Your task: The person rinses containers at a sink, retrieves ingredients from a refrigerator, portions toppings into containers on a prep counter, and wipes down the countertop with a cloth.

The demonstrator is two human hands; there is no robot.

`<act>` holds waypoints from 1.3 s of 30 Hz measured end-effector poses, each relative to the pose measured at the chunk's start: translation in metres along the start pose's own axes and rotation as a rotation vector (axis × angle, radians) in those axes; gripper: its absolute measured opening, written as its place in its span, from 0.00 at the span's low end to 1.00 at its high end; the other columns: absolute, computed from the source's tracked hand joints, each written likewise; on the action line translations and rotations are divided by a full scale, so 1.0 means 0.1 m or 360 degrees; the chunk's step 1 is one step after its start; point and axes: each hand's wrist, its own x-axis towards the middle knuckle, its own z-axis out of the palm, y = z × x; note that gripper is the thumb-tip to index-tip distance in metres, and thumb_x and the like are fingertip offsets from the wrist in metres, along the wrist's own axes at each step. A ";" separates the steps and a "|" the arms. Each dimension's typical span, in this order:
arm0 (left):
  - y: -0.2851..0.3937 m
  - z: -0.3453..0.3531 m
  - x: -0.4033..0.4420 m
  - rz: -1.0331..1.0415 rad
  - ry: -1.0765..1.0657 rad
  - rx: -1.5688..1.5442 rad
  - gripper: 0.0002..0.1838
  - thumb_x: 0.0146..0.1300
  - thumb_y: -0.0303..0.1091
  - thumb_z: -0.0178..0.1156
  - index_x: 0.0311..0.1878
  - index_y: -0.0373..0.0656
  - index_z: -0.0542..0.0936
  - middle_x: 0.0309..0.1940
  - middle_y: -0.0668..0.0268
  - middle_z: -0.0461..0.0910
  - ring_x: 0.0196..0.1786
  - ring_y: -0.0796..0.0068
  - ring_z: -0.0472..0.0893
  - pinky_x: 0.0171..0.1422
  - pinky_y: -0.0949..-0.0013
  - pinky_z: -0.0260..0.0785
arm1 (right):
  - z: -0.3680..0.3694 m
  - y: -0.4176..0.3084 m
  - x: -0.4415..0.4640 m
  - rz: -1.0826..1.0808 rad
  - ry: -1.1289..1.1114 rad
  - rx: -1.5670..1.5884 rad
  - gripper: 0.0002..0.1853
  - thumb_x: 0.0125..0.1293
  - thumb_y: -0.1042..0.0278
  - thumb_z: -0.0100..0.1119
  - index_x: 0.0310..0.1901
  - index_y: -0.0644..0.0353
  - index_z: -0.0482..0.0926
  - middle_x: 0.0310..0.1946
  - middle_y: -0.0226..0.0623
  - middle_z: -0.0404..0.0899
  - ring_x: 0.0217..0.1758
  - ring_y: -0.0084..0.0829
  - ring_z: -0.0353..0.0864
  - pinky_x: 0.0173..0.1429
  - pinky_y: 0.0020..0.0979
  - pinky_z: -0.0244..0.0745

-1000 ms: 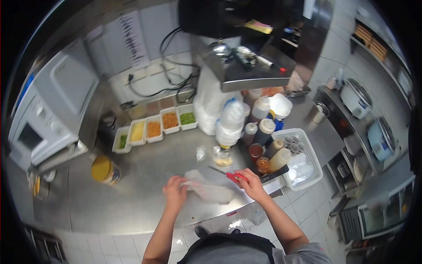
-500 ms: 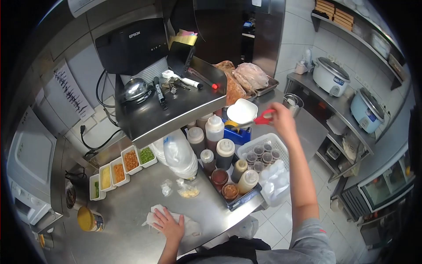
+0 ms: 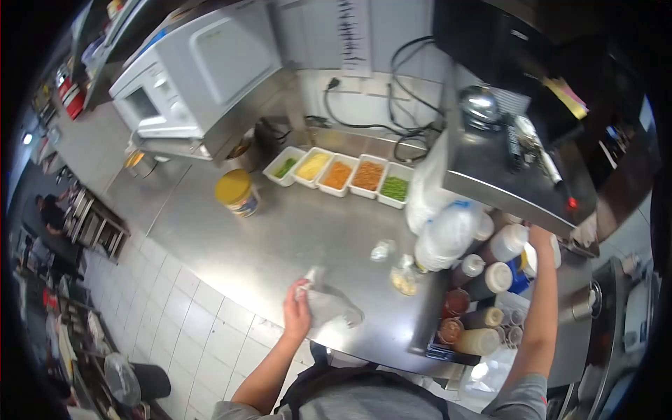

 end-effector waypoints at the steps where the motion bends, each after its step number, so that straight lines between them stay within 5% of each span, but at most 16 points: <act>1: 0.07 -0.24 0.01 -0.0093 0.0173 0.0012 0.13 0.70 0.25 0.46 0.54 0.36 0.74 0.50 0.51 0.79 0.58 0.59 0.76 0.65 0.63 0.63 | -0.31 -0.19 -0.09 0.0104 -0.0038 -0.0028 0.16 0.66 0.68 0.51 0.50 0.64 0.80 0.52 0.57 0.78 0.59 0.55 0.74 0.64 0.52 0.64; 3: -0.18 -0.68 0.04 0.0031 0.0338 -0.0085 0.17 0.70 0.30 0.47 0.59 0.36 0.73 0.60 0.46 0.73 0.67 0.52 0.69 0.73 0.57 0.54 | -0.36 -0.04 -0.31 0.0089 0.0423 -0.0325 0.16 0.67 0.65 0.51 0.50 0.66 0.79 0.42 0.49 0.83 0.46 0.49 0.82 0.52 0.46 0.73; 5: -0.32 -1.04 0.12 0.0234 -0.0022 0.0447 0.24 0.71 0.41 0.47 0.65 0.37 0.70 0.71 0.43 0.60 0.75 0.43 0.55 0.77 0.47 0.43 | -0.70 -0.15 -0.71 0.0364 0.0671 0.0966 0.15 0.69 0.63 0.54 0.46 0.69 0.78 0.38 0.43 0.84 0.41 0.36 0.82 0.43 0.33 0.73; 6: -0.39 -1.05 0.15 -0.0134 -0.0074 0.0660 0.27 0.71 0.44 0.47 0.67 0.37 0.68 0.72 0.43 0.55 0.76 0.41 0.50 0.76 0.44 0.40 | -1.15 -0.57 -1.00 0.0349 0.0725 0.1328 0.14 0.70 0.63 0.57 0.43 0.70 0.78 0.34 0.36 0.82 0.37 0.23 0.80 0.38 0.22 0.69; 8: -0.65 -0.99 0.25 -0.0851 -0.0200 0.1064 0.34 0.70 0.52 0.46 0.71 0.37 0.62 0.75 0.41 0.46 0.77 0.37 0.41 0.76 0.38 0.33 | -1.63 -1.11 -1.55 0.0299 0.0582 0.1768 0.12 0.68 0.64 0.58 0.41 0.67 0.79 0.31 0.34 0.80 0.34 0.21 0.78 0.36 0.21 0.69; 10: -1.10 -0.80 0.38 -0.0735 -0.0046 0.1347 0.38 0.69 0.57 0.45 0.73 0.37 0.58 0.76 0.40 0.41 0.77 0.35 0.40 0.76 0.36 0.32 | -1.77 -1.81 -1.88 -0.0118 0.0174 0.2431 0.11 0.67 0.64 0.59 0.40 0.64 0.80 0.30 0.34 0.79 0.33 0.22 0.78 0.36 0.21 0.70; 11: -1.33 -0.73 0.45 -0.0666 0.0036 0.1481 0.41 0.69 0.59 0.45 0.74 0.37 0.55 0.76 0.39 0.39 0.77 0.35 0.39 0.75 0.35 0.32 | -1.75 -2.21 -1.94 -0.0049 -0.0172 0.2569 0.11 0.65 0.64 0.60 0.38 0.66 0.80 0.31 0.36 0.79 0.35 0.25 0.78 0.39 0.25 0.72; 12: -1.34 -0.67 0.65 -0.0660 -0.0034 0.1515 0.43 0.68 0.60 0.45 0.75 0.36 0.51 0.75 0.37 0.41 0.77 0.36 0.40 0.76 0.36 0.32 | -1.68 -2.57 -1.77 -0.0467 -0.0332 0.2236 0.12 0.63 0.65 0.62 0.41 0.67 0.80 0.33 0.39 0.80 0.39 0.29 0.81 0.44 0.29 0.75; 14: -1.51 -0.53 1.11 -0.0386 -0.0168 0.1466 0.42 0.68 0.59 0.46 0.75 0.38 0.52 0.75 0.38 0.42 0.78 0.39 0.41 0.76 0.37 0.32 | -1.10 -3.22 -1.65 -0.0382 -0.0317 0.1786 0.18 0.64 0.59 0.61 0.51 0.60 0.80 0.46 0.40 0.80 0.50 0.44 0.79 0.54 0.37 0.73; 16: -1.61 -0.34 1.62 -0.0085 -0.0329 0.1386 0.40 0.67 0.56 0.47 0.75 0.41 0.54 0.75 0.41 0.44 0.78 0.43 0.43 0.77 0.40 0.34 | -0.47 -3.72 -1.50 -0.0337 -0.0007 0.0803 0.23 0.64 0.52 0.60 0.58 0.52 0.76 0.58 0.39 0.74 0.60 0.47 0.71 0.62 0.44 0.66; 19: -1.73 0.06 2.29 0.0404 -0.0646 0.1210 0.36 0.66 0.50 0.48 0.74 0.44 0.57 0.76 0.46 0.46 0.78 0.48 0.46 0.78 0.44 0.37 | 0.11 -4.06 -1.39 -0.0162 0.0146 0.0202 0.26 0.64 0.49 0.58 0.62 0.48 0.72 0.62 0.38 0.68 0.64 0.46 0.66 0.64 0.49 0.62; 26: -1.18 1.12 2.31 0.0937 -0.1067 0.0894 0.33 0.65 0.44 0.49 0.73 0.44 0.60 0.75 0.48 0.49 0.78 0.51 0.49 0.79 0.47 0.42 | 0.63 -3.90 -1.53 0.0101 0.0002 0.0476 0.19 0.65 0.57 0.58 0.55 0.53 0.75 0.47 0.41 0.74 0.48 0.43 0.76 0.49 0.45 0.72; 31: -0.63 1.85 1.75 0.1033 -0.1297 0.0710 0.34 0.65 0.45 0.50 0.73 0.45 0.60 0.76 0.49 0.47 0.79 0.55 0.46 0.80 0.51 0.37 | -0.04 -3.83 -1.87 0.0481 0.0335 0.0717 0.16 0.66 0.65 0.57 0.53 0.60 0.74 0.43 0.46 0.73 0.42 0.50 0.76 0.45 0.44 0.74; 35: -0.29 1.72 1.07 0.1206 -0.1625 0.0567 0.36 0.63 0.48 0.52 0.74 0.46 0.60 0.77 0.52 0.48 0.79 0.58 0.45 0.80 0.51 0.36 | -0.62 -3.75 -2.15 0.0607 0.0502 0.0907 0.13 0.67 0.72 0.54 0.51 0.66 0.74 0.40 0.50 0.74 0.41 0.49 0.75 0.48 0.40 0.71; 39: -0.70 1.27 1.24 0.1273 -0.1385 0.0778 0.37 0.61 0.50 0.53 0.74 0.51 0.61 0.77 0.61 0.50 0.79 0.64 0.46 0.79 0.46 0.38 | -0.93 -3.82 -2.41 0.0799 0.0565 0.1245 0.14 0.74 0.64 0.50 0.49 0.68 0.75 0.38 0.39 0.77 0.42 0.30 0.75 0.49 0.30 0.69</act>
